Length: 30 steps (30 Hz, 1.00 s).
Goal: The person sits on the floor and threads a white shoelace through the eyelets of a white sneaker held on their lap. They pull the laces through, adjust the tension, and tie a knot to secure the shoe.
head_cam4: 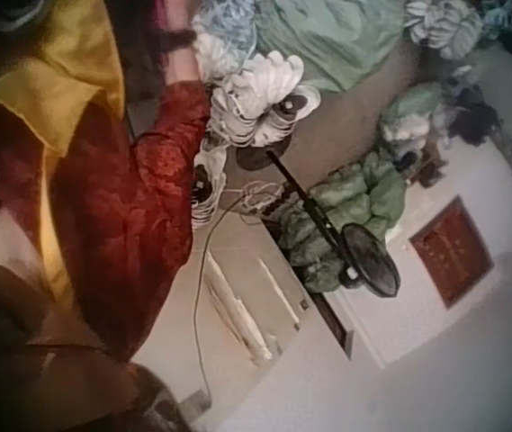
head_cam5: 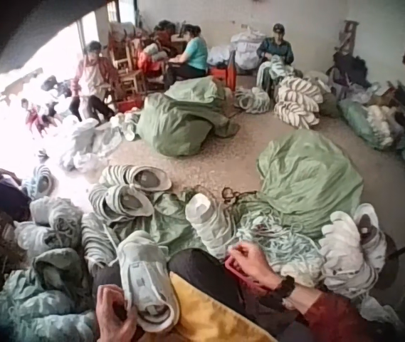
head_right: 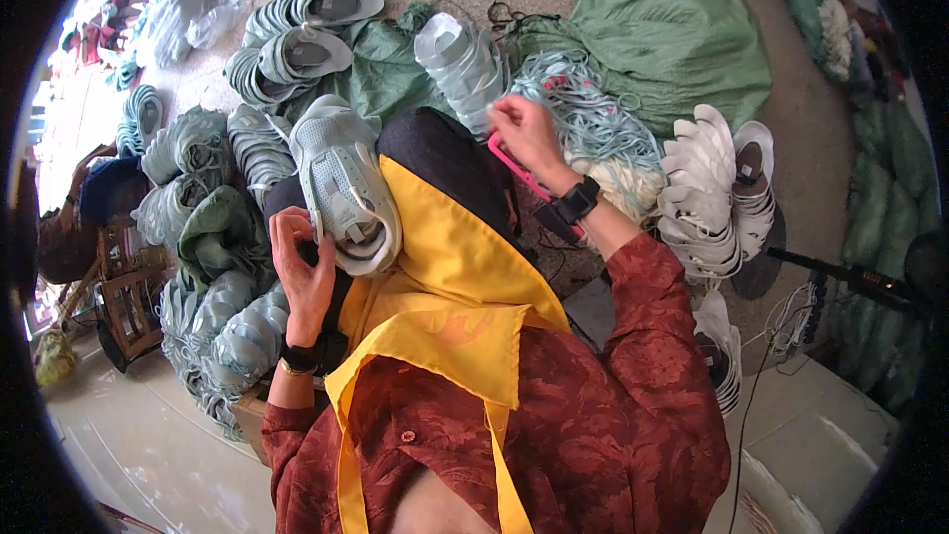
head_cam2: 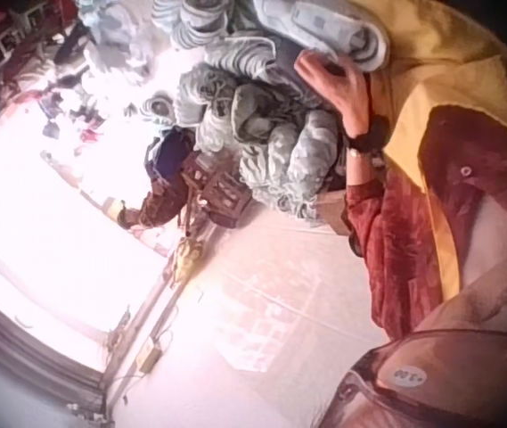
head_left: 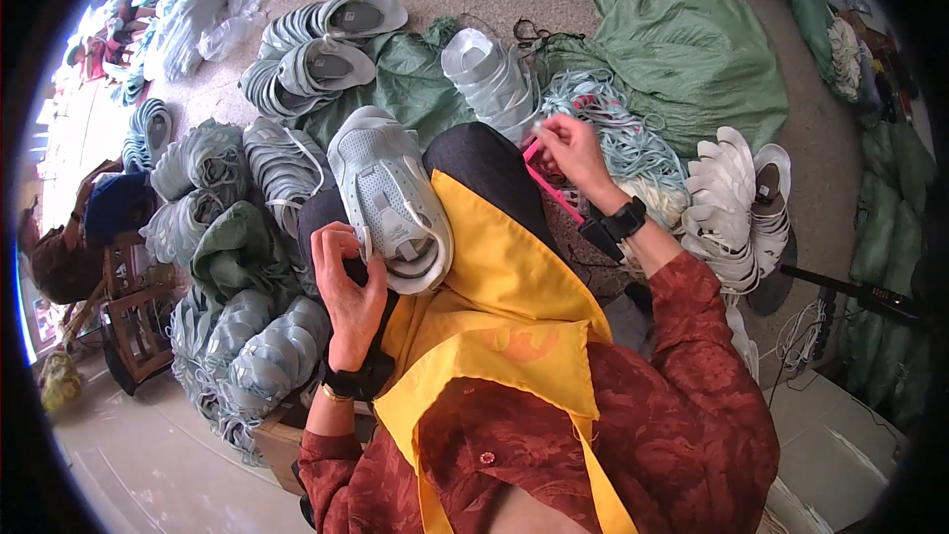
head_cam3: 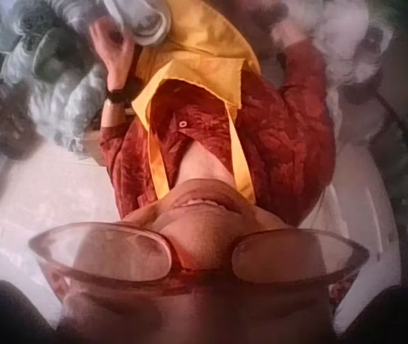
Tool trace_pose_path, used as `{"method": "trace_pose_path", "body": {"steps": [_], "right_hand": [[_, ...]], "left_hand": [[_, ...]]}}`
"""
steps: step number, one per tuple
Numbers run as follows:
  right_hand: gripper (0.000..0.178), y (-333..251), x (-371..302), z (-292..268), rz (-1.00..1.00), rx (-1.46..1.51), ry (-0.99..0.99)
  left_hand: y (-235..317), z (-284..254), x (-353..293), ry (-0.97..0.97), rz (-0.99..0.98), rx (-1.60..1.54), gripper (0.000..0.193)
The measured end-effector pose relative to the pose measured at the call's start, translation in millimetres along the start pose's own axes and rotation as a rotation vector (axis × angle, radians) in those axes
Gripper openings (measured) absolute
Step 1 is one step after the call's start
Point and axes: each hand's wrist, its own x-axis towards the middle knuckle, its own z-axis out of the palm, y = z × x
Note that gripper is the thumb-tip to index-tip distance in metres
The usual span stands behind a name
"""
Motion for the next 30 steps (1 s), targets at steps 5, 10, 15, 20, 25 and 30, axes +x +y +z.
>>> {"method": "trace_pose_path", "body": {"steps": [5,10,15,20,25,30], "right_hand": [[0.010,-109,-43,46,-0.214,0.020,-0.218],[0.014,-146,-76,79,-0.611,-0.152,-0.464],[0.012,-162,-100,90,-0.655,-0.190,-0.569],[0.009,-178,-113,73,-0.641,-0.241,-0.477],[0.005,-165,-104,48,-0.592,-0.353,-0.318],[0.008,-130,-63,-7,-0.500,-0.340,-0.048]], "left_hand": [[7,-17,8,-0.105,0.052,-0.095,0.019],[47,-23,21,-0.104,0.065,-0.436,0.015],[75,-23,19,-0.364,-0.079,-0.605,0.013],[65,-32,15,-0.615,-0.269,-0.802,0.012],[48,-39,9,-0.600,-0.228,-0.813,0.016],[33,-66,16,-0.589,-0.239,-0.738,0.017]]}}
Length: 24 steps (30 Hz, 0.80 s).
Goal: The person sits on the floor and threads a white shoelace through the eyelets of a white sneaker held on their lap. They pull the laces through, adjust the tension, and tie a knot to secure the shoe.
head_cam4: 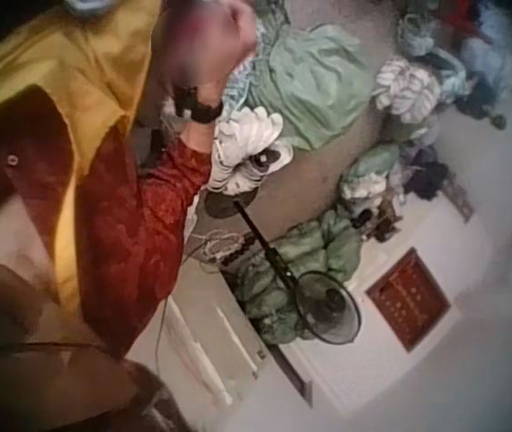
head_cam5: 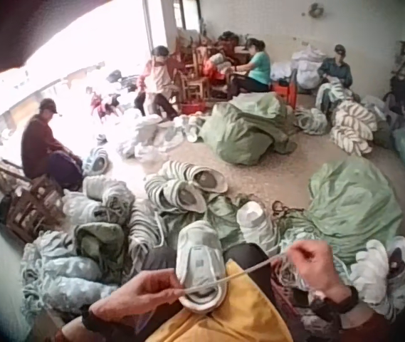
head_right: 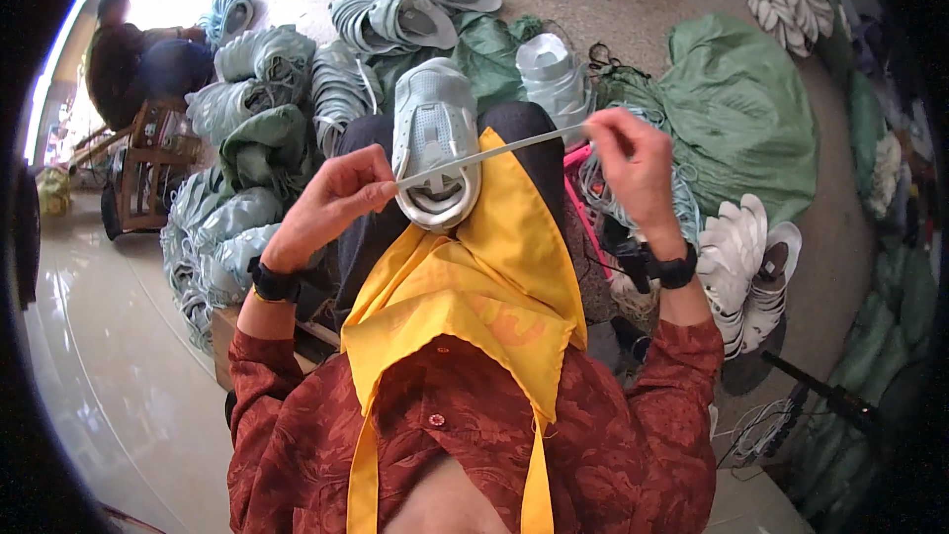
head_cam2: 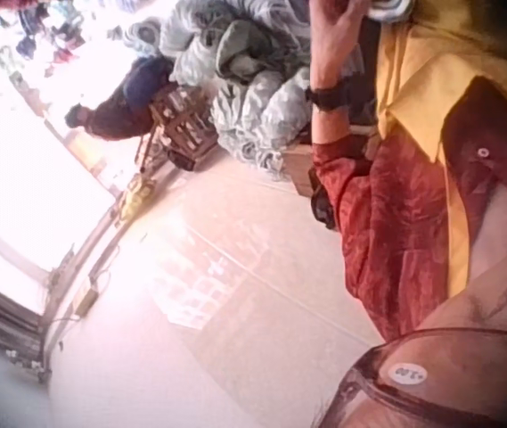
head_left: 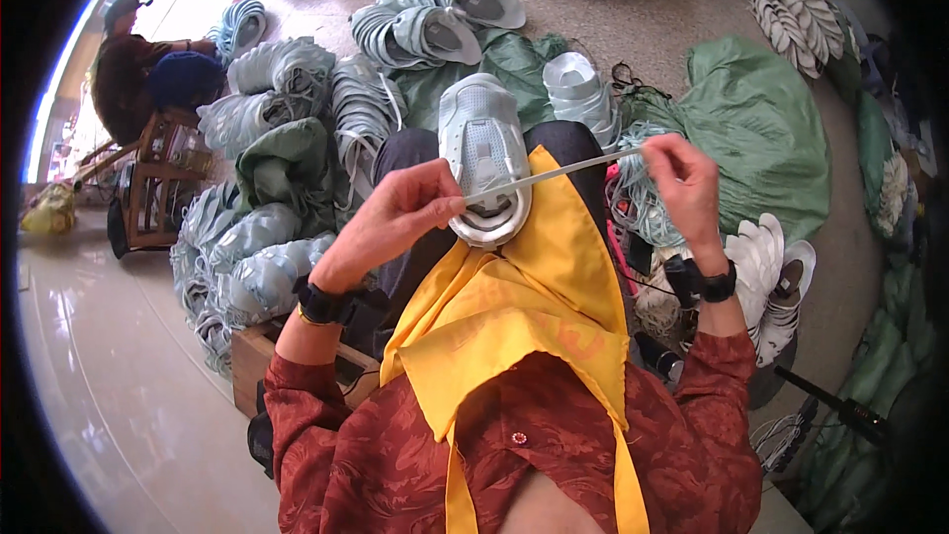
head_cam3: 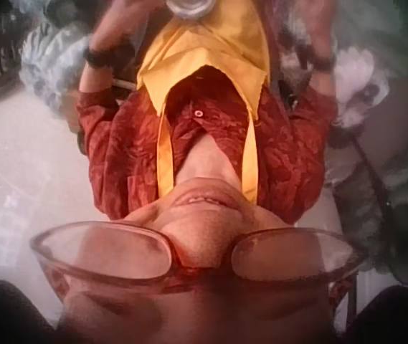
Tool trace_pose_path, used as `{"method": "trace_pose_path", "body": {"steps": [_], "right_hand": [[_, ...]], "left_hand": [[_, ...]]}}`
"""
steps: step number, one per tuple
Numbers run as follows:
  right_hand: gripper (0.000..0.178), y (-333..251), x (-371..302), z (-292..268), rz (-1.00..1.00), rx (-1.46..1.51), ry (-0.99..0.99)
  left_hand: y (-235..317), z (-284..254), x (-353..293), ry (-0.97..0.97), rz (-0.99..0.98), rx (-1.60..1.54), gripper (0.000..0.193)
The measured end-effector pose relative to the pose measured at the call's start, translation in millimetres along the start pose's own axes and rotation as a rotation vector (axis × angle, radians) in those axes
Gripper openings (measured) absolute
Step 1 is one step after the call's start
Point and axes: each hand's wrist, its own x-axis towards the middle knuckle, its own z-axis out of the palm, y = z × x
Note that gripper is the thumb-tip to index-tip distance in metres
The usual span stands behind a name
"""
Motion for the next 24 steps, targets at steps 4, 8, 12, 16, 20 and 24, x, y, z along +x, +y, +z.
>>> {"method": "trace_pose_path", "body": {"steps": [4,8,12,16,20,24], "right_hand": [[0.013,51,4,-31,0.067,-0.054,0.141],[0.015,91,-2,-53,0.188,-0.149,0.196],[0.014,98,-4,-51,0.213,-0.228,0.167],[0.015,85,6,-31,0.137,-0.271,0.133],[0.023,-1,12,25,0.165,0.012,-0.243],[0.026,-62,4,75,0.159,0.440,-0.546]], "left_hand": [[7,-18,-9,0.049,-0.073,0.072,0.019],[3,-25,-9,0.032,-0.061,0.109,0.018],[-5,-18,-6,0.028,-0.107,0.126,0.018],[-14,-5,8,0.080,0.056,0.290,0.017],[-15,12,22,0.107,0.093,0.347,0.016],[-10,27,32,0.127,0.152,0.444,0.015]]}}
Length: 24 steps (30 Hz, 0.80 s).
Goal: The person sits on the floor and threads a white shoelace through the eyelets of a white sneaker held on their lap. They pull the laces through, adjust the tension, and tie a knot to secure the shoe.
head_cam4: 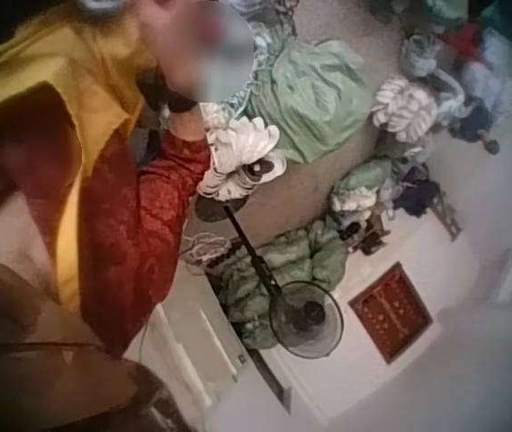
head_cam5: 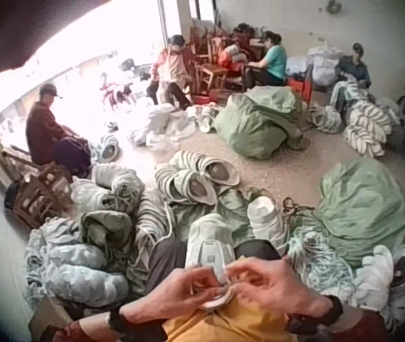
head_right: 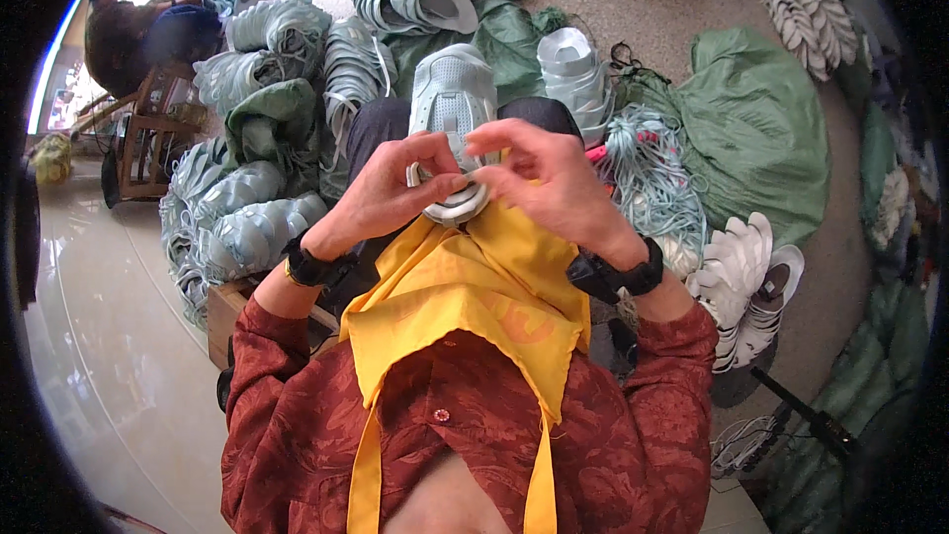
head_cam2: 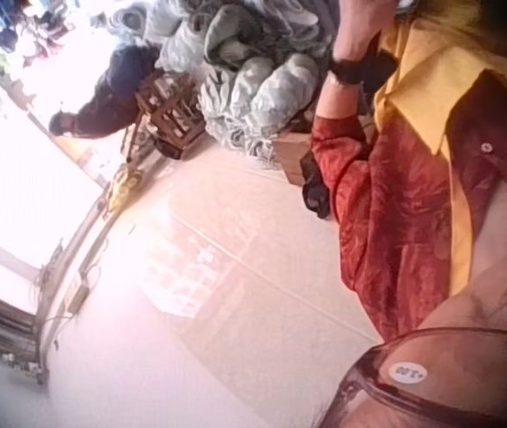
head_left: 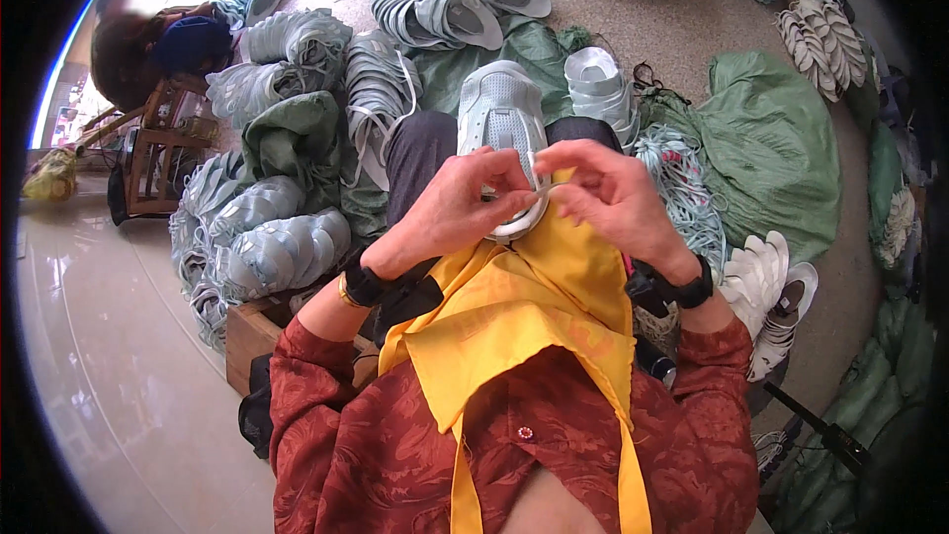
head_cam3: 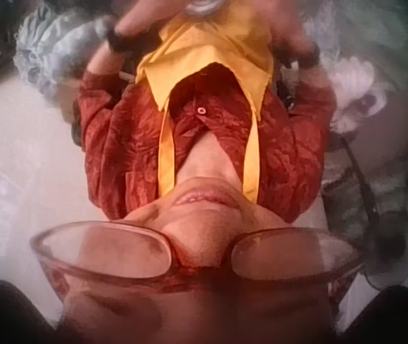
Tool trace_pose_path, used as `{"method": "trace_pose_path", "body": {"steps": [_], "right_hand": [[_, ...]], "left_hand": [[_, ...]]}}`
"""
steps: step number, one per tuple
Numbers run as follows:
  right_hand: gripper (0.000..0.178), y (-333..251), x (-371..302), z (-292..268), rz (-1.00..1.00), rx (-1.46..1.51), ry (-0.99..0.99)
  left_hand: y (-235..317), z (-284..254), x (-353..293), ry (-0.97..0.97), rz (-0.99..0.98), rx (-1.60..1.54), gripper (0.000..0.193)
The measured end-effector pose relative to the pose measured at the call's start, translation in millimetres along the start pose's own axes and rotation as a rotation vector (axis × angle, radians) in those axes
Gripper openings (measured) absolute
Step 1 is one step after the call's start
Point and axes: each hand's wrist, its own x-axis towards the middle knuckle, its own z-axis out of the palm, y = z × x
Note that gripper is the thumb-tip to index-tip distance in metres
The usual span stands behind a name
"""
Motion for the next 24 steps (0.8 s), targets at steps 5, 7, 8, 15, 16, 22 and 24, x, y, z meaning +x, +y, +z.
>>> {"method": "trace_pose_path", "body": {"steps": [5,7,8,15,16,22,24], "right_hand": [[0.019,2,8,7,0.101,-0.023,-0.163],[0.018,8,10,8,0.010,-0.163,-0.099],[0.019,12,12,9,-0.036,-0.234,-0.067],[0.027,37,41,17,-0.199,-0.563,0.197],[0.028,39,41,17,-0.193,-0.566,0.202],[0.026,39,37,22,-0.187,-0.587,0.224],[0.024,41,36,23,-0.198,-0.590,0.227]], "left_hand": [[-4,4,-7,0.037,0.025,0.029,0.015],[-11,6,-9,0.081,-0.014,0.005,0.014],[-15,6,-11,0.120,-0.045,-0.027,0.014],[-50,7,0,0.485,0.014,0.439,0.028],[-51,9,-1,0.488,0.015,0.457,0.028],[-51,12,-5,0.508,0.036,0.450,0.028],[-53,13,-6,0.513,0.047,0.441,0.028]]}}
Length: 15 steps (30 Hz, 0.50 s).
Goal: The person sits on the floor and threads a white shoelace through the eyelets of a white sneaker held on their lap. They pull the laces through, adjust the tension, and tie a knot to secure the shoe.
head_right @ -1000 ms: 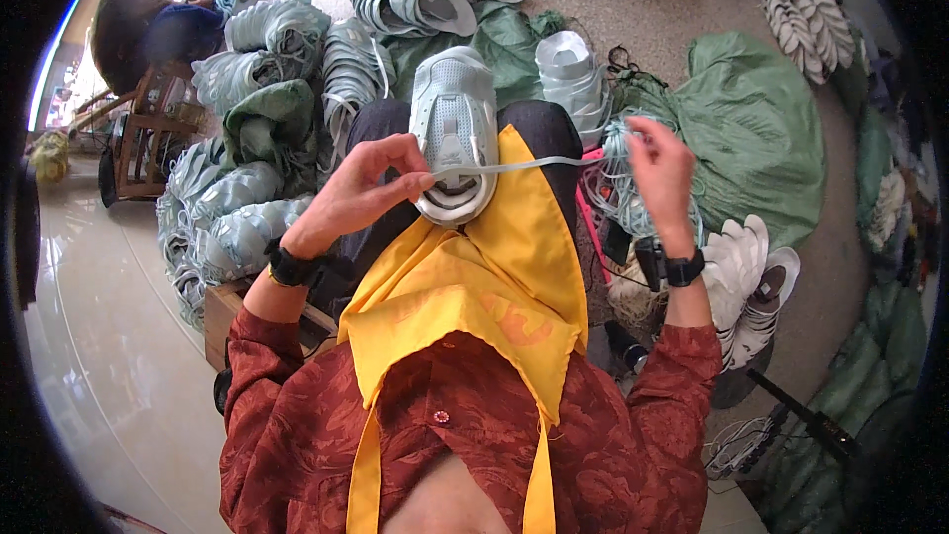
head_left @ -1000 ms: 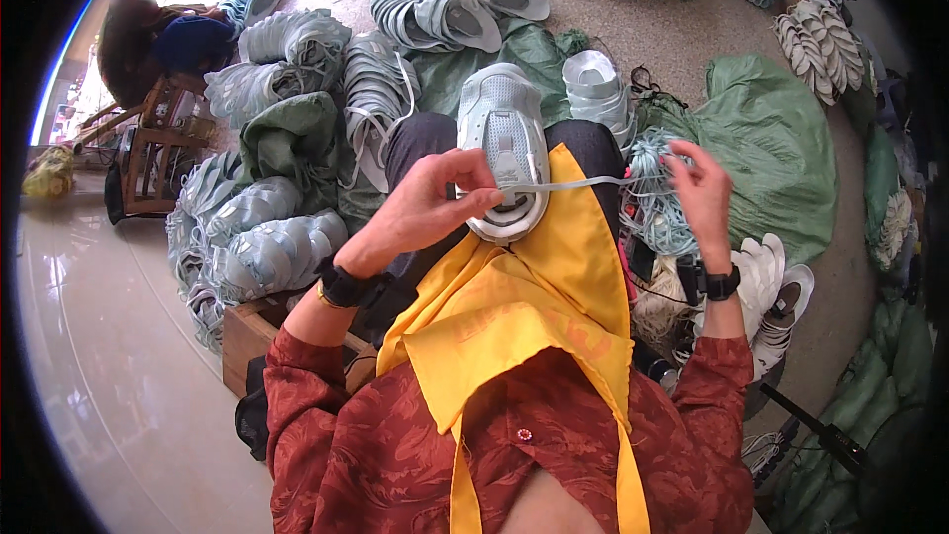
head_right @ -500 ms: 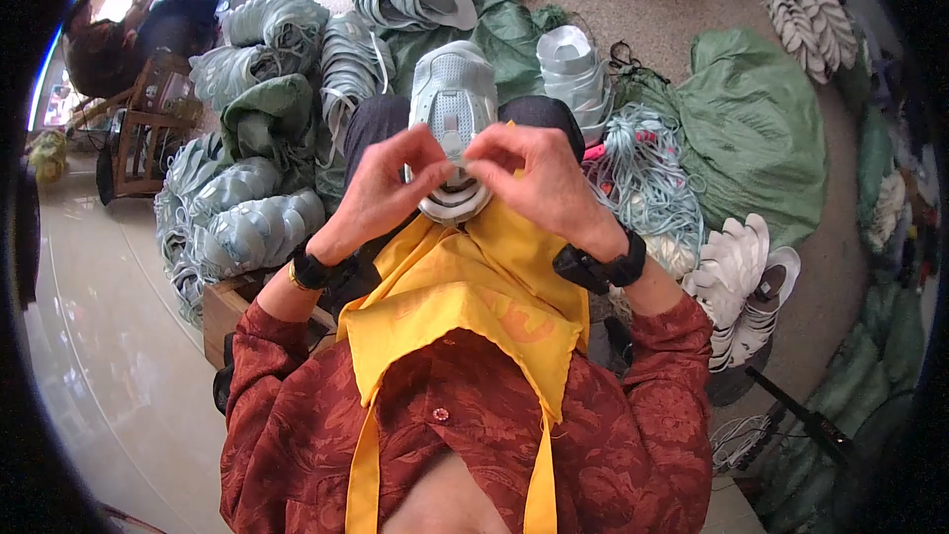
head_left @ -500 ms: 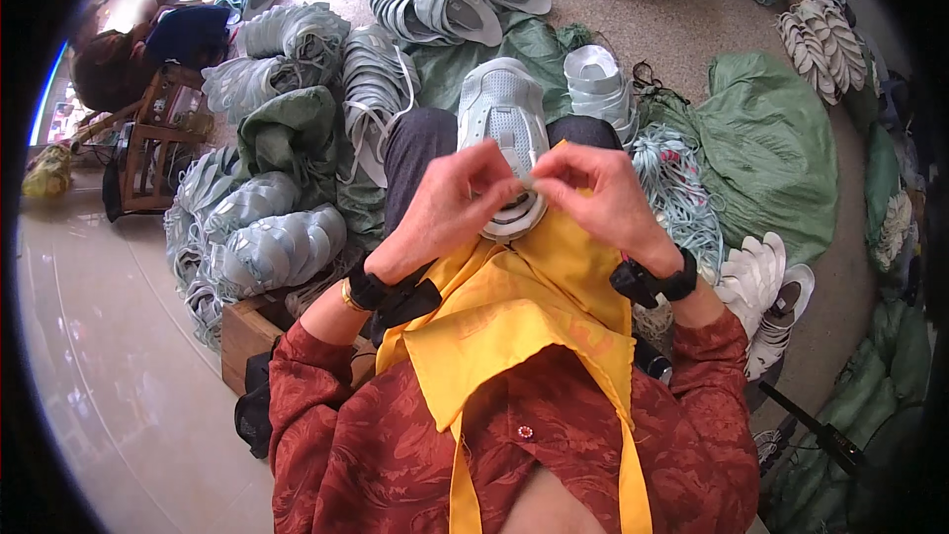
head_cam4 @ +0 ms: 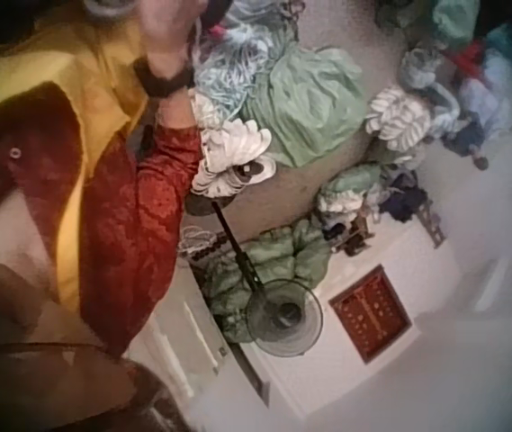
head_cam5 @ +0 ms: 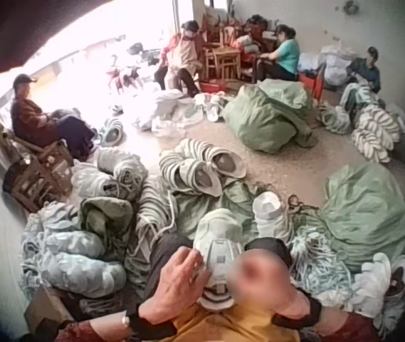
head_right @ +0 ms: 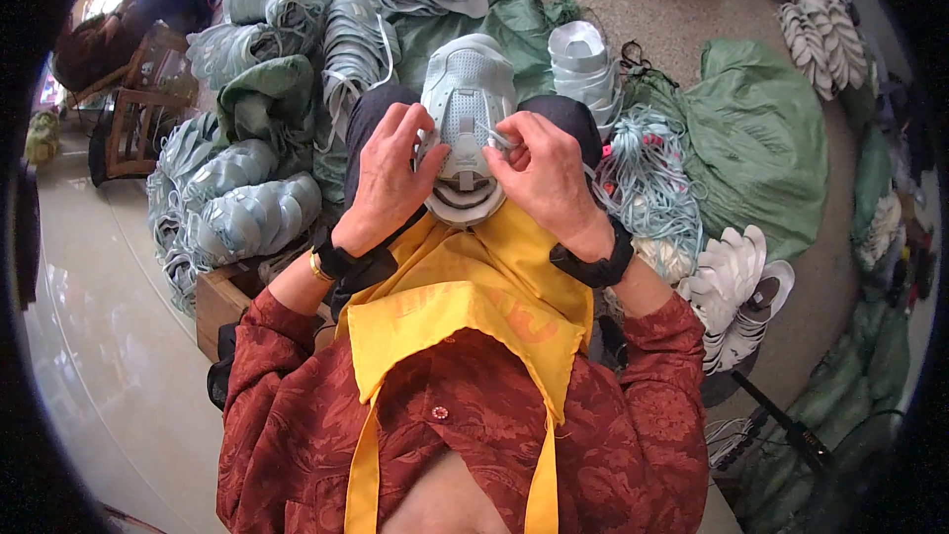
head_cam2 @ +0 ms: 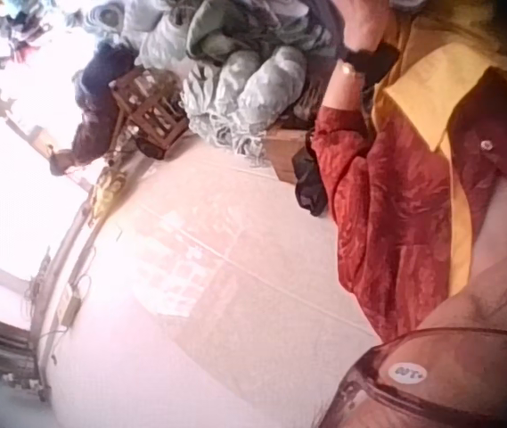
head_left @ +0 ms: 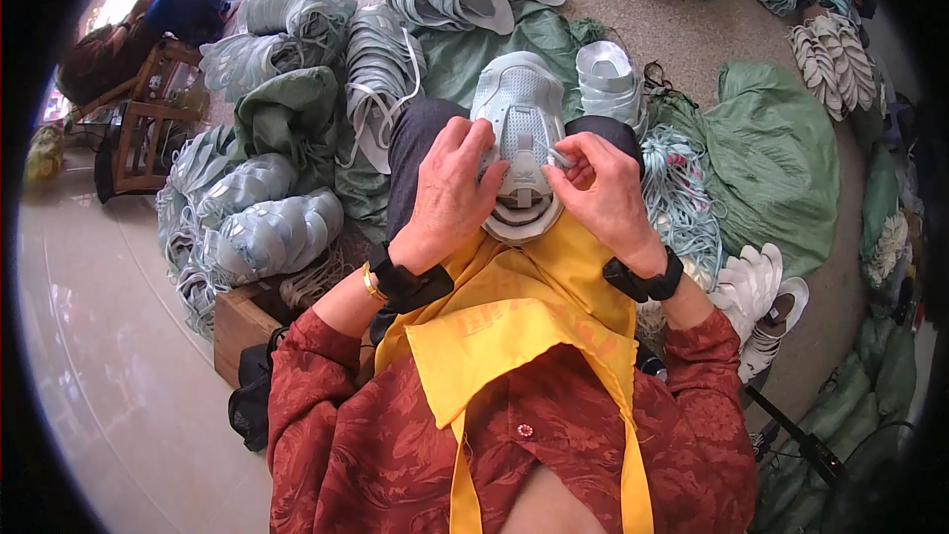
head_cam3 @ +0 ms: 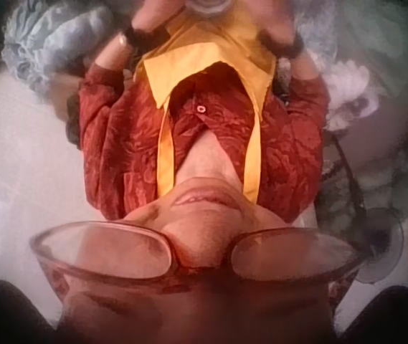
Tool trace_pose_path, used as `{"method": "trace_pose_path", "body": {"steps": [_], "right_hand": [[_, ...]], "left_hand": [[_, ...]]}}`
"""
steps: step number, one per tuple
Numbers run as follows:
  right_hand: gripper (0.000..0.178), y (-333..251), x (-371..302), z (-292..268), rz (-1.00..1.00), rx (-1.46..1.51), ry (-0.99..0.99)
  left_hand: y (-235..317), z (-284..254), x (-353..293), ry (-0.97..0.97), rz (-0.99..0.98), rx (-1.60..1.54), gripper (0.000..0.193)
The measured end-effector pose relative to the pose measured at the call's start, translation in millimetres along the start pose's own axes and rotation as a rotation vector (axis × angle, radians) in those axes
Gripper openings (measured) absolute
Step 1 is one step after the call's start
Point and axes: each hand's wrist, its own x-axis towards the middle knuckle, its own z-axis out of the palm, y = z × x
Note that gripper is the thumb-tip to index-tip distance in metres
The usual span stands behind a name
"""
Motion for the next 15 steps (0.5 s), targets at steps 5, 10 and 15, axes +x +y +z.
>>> {"method": "trace_pose_path", "body": {"steps": [5,10,15], "right_hand": [[0.021,-1,-3,0,-0.007,-0.017,-0.017],[0.019,-1,-9,1,0.011,-0.012,-0.016],[0.019,-1,-11,3,0.008,-0.016,-0.012]], "left_hand": [[1,-2,-2,-0.005,0.001,-0.011,0.029],[0,-2,-5,-0.009,0.005,-0.040,0.029],[-2,-2,-8,-0.015,-0.007,-0.054,0.029]]}}
